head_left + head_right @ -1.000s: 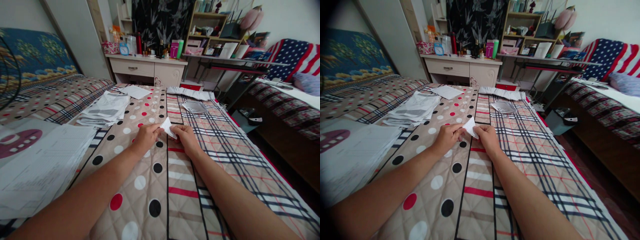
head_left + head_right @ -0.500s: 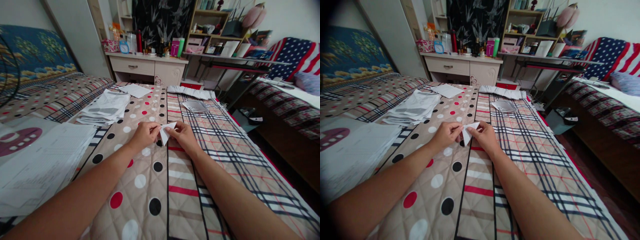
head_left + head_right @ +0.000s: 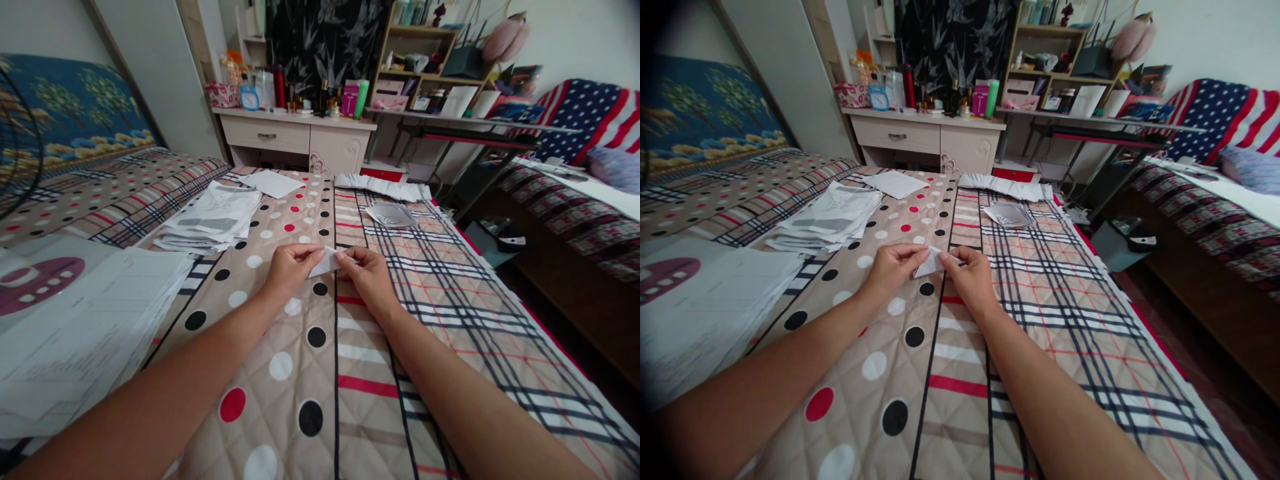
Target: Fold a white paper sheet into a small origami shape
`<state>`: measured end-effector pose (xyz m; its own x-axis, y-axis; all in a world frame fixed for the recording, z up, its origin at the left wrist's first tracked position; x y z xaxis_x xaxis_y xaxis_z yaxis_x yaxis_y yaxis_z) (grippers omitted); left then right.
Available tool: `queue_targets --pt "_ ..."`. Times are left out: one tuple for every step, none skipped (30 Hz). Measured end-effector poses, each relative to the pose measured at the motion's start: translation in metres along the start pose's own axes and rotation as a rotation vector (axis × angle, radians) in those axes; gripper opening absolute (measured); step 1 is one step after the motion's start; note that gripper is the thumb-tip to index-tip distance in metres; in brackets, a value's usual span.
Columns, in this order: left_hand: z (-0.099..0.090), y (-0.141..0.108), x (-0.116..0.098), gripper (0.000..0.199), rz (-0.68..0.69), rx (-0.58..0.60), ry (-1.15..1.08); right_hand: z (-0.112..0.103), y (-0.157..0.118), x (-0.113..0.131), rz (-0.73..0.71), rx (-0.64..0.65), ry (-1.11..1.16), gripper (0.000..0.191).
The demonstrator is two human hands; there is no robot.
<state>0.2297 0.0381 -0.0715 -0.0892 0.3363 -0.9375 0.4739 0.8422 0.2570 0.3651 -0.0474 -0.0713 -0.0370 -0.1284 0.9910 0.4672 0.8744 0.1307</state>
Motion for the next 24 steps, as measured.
queue_targets --pt "0.000 -0.001 -0.001 0.020 0.026 -0.006 0.043 -0.001 0.001 0.001 -0.057 -0.002 -0.058 0.031" --pt "0.000 -0.002 -0.002 0.019 0.060 -0.015 0.087 -0.001 0.001 0.001 -0.108 0.002 -0.102 0.031" --pt "0.000 -0.002 -0.004 0.018 0.094 -0.024 0.129 -0.001 0.002 0.002 -0.148 0.011 -0.137 0.030" --pt "-0.001 -0.003 -0.006 0.017 0.122 -0.033 0.165 -0.002 0.002 0.003 -0.178 0.021 -0.169 0.028" --pt "-0.001 -0.004 -0.007 0.017 0.145 -0.037 0.198 -0.002 0.002 0.003 -0.200 0.030 -0.199 0.026" --pt "-0.001 -0.004 -0.009 0.016 0.162 -0.038 0.228 -0.001 0.002 0.004 -0.215 0.043 -0.229 0.025" --pt "-0.001 -0.005 -0.011 0.016 0.176 -0.035 0.254 -0.001 0.001 0.004 -0.222 0.060 -0.256 0.025" --pt "-0.001 -0.005 -0.012 0.015 0.187 -0.027 0.276 0.000 0.001 0.005 -0.224 0.075 -0.281 0.025" --pt "-0.001 -0.005 -0.013 0.013 0.193 -0.018 0.292 0.001 0.000 0.005 -0.222 0.085 -0.308 0.025" --pt "-0.001 -0.005 -0.014 0.012 0.197 -0.008 0.301 0.002 -0.001 0.006 -0.221 0.089 -0.339 0.025" --pt "-0.001 -0.005 -0.014 0.011 0.196 0.002 0.303 0.002 -0.002 0.007 -0.223 0.087 -0.371 0.025" --pt "0.000 -0.005 -0.014 0.011 0.192 0.011 0.298 0.003 -0.003 0.007 -0.227 0.082 -0.396 0.025" --pt "0.000 -0.004 -0.013 0.011 0.185 0.021 0.290 0.003 -0.003 0.008 -0.230 0.078 -0.408 0.025" --pt "0.001 -0.004 -0.011 0.011 0.174 0.030 0.277 0.003 -0.003 0.008 -0.226 0.077 -0.399 0.026" --pt "0.002 -0.003 -0.008 0.012 0.155 0.041 0.258 0.003 -0.002 0.008 -0.214 0.081 -0.371 0.026" --pt "0.003 -0.003 -0.005 0.014 0.124 0.058 0.234 0.001 -0.001 0.008 -0.191 0.083 -0.331 0.026" --pt "0.004 -0.002 -0.001 0.016 0.078 0.079 0.208 0.000 0.000 0.007 -0.159 0.080 -0.291 0.027" --pt "0.006 -0.002 0.002 0.018 0.026 0.108 0.184 -0.002 0.001 0.005 -0.120 0.075 -0.257 0.027" --pt "0.007 -0.002 0.004 0.019 -0.028 0.138 0.170 -0.005 0.003 0.004 -0.085 0.069 -0.237 0.027" --pt "0.009 -0.002 0.006 0.018 -0.077 0.167 0.168 -0.007 0.004 0.003 -0.057 0.066 -0.231 0.028" --pt "0.009 -0.003 0.006 0.016 -0.118 0.192 0.182 -0.008 0.005 0.002 -0.039 0.069 -0.239 0.028" --pt "0.010 -0.003 0.006 0.014 -0.147 0.210 0.207 -0.009 0.006 0.002 -0.029 0.075 -0.260 0.028" --pt "0.009 -0.004 0.005 0.012 -0.162 0.223 0.235 -0.010 0.007 0.002 -0.024 0.083 -0.286 0.029" --pt "0.009 -0.004 0.004 0.012 -0.167 0.229 0.258 -0.011 0.007 0.002 -0.020 0.086 -0.314 0.029"
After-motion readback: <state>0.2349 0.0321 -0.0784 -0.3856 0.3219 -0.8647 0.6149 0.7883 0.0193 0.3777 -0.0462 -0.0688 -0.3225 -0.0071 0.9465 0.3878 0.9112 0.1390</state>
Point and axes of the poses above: each hand's wrist, its own y-axis towards the middle knuckle, its own z-axis out of the palm, x = y × z, the point moved 3 cm from there along y, towards the middle knuckle, and after that the axes turned 7 degrees about y, right-handed, at the moved point
